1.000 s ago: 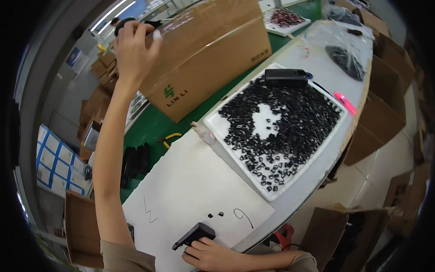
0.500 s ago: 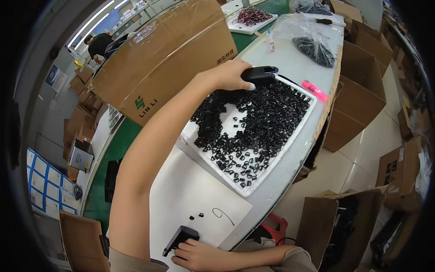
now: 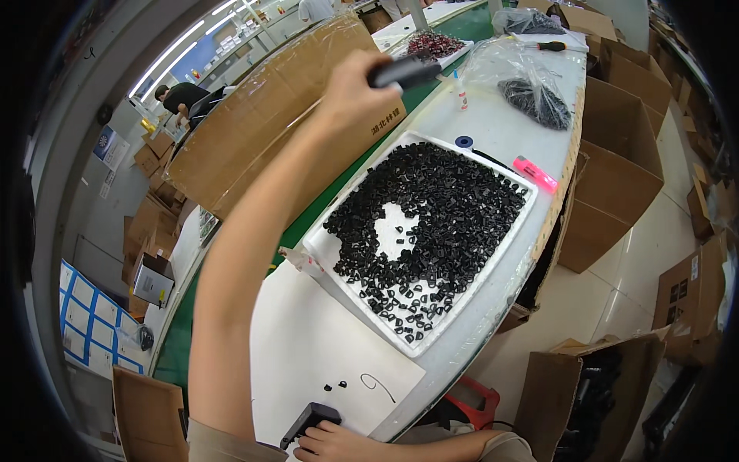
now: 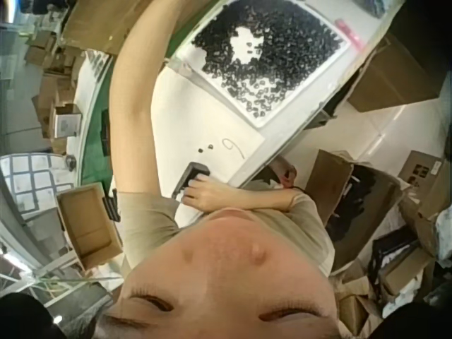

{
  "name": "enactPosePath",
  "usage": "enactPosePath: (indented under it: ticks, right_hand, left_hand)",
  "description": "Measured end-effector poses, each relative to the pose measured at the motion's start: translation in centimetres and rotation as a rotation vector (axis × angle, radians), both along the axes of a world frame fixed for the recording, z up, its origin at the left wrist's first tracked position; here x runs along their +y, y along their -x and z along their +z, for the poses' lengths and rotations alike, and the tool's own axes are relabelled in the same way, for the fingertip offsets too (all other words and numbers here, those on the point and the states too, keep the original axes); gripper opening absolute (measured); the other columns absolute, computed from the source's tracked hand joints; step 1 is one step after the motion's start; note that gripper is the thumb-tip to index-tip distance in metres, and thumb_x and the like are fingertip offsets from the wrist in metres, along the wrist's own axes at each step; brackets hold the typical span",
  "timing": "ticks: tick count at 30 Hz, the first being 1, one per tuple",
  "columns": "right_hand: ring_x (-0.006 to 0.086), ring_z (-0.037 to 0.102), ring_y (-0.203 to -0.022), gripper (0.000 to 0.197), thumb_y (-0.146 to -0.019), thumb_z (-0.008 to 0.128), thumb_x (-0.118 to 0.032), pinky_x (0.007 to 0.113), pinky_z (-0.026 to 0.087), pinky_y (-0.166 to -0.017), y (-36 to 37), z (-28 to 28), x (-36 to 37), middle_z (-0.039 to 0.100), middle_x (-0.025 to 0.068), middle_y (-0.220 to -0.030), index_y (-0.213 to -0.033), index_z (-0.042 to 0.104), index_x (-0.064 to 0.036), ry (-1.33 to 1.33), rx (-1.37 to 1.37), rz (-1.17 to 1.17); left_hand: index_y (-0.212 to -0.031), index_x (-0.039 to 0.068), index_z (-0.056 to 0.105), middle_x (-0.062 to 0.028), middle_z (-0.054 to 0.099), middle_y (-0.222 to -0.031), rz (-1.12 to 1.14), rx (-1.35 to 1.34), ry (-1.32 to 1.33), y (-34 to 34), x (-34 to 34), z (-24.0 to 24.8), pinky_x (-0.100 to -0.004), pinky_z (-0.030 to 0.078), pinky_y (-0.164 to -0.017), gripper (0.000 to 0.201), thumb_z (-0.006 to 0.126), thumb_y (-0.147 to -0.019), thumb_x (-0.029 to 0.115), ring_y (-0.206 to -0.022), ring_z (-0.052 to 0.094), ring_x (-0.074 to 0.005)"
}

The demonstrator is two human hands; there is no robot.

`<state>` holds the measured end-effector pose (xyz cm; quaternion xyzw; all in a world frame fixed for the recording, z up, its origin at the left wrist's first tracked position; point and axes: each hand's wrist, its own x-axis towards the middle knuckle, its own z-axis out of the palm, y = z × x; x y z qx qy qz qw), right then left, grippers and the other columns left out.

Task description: The person applies glue from a bottle to plastic casing components, then assembles the components by hand to form an electronic device housing.

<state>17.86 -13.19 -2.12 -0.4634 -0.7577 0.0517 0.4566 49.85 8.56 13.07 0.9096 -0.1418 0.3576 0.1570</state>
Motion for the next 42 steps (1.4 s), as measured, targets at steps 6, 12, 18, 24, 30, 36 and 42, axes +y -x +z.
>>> enactPosePath:
  ticks: [6, 12, 18, 24, 30, 36, 42]
  right_hand:
    - [0.0223, 0.052, -0.08, 0.031, -0.078, 0.054, -0.03, 0.034, 0.037, -0.071, -0.2, -0.3, -0.1, 0.056, 0.0091, -0.086, -0.094, 0.059, -0.0041, 0.093, -0.001, 0.064]
    - [0.0251, 0.054, -0.084, 0.036, -0.078, 0.056, -0.031, 0.036, 0.038, -0.074, -0.3, -0.1, -0.3, 0.058, 0.0124, -0.092, -0.099, 0.058, -0.0022, 0.162, 0.071, 0.126]
    - [0.0231, 0.054, -0.077, 0.027, -0.071, 0.059, -0.016, 0.034, 0.04, -0.069, -0.5, 0.3, -0.4, 0.056, 0.0089, -0.085, -0.095, 0.058, -0.0032, 0.097, 0.091, 0.091]
    - [0.0171, 0.053, -0.078, 0.025, -0.073, 0.059, -0.012, 0.03, 0.04, -0.07, -0.7, 0.2, -0.7, 0.055, 0.0039, -0.091, -0.097, 0.06, -0.004, 0.067, 0.094, 0.075]
    - [0.017, 0.05, -0.073, 0.028, -0.071, 0.061, -0.012, 0.03, 0.039, -0.065, -0.5, 0.9, 0.1, 0.052, 0.0022, -0.081, -0.098, 0.058, -0.0042, 0.109, 0.114, 0.079]
    - [0.02, 0.053, -0.071, 0.029, -0.065, 0.07, -0.012, 0.034, 0.039, -0.066, -0.4, 0.9, 0.3, 0.056, 0.0025, -0.081, -0.092, 0.06, -0.0076, 0.118, 0.079, 0.064]
    - [0.0234, 0.053, -0.071, 0.024, -0.064, 0.071, -0.011, 0.036, 0.039, -0.065, -0.2, 1.5, 0.3, 0.055, 0.0043, -0.079, -0.084, 0.059, -0.0066, 0.168, 0.051, 0.033]
  left_hand:
    - [-0.108, 0.003, 0.058, -0.0195, 0.058, -0.099, 0.285, -0.408, -0.169, 0.1, 6.4, 8.0, -0.0364, 0.045, -0.083, 0.044, 0.065, -0.071, 0.025, -0.09, 0.057, -0.0311]
    - [-0.107, 0.008, 0.062, -0.025, 0.05, -0.121, 0.497, 0.156, -0.201, 2.3, 13.9, 10.3, -0.0384, 0.034, -0.099, 0.041, 0.053, -0.08, 0.038, -0.119, 0.042, -0.0371]
    - [-0.106, 0.007, 0.062, -0.0168, 0.058, -0.11, 0.317, -0.116, -0.172, 7.4, 13.3, 11.8, -0.0352, 0.039, -0.091, 0.036, 0.057, -0.08, 0.032, -0.106, 0.053, -0.0301]
    - [-0.113, 0.006, 0.057, -0.0153, 0.054, -0.113, 0.594, -0.087, -0.526, 25.1, 12.9, 12.7, -0.0353, 0.04, -0.09, 0.039, 0.058, -0.08, 0.027, -0.106, 0.051, -0.0306]
    - [-0.137, -0.004, 0.024, -0.0275, 0.031, -0.137, 1.192, 1.328, 0.086, 48.1, 11.1, 6.7, -0.0365, 0.027, -0.105, 0.094, 0.055, -0.075, 0.06, -0.128, 0.032, -0.0355]
    - [-0.141, 0.0, 0.011, -0.0322, 0.029, -0.136, 1.428, 1.492, 0.286, 59.4, 9.6, -2.4, -0.038, 0.025, -0.106, 0.106, 0.058, -0.07, 0.064, -0.128, 0.031, -0.0395]
    - [-0.135, -0.008, 0.023, -0.029, 0.03, -0.137, 1.211, 0.822, 0.385, 60.5, 14.1, -8.3, -0.0359, 0.027, -0.105, 0.089, 0.06, -0.078, 0.049, -0.128, 0.031, -0.0363]
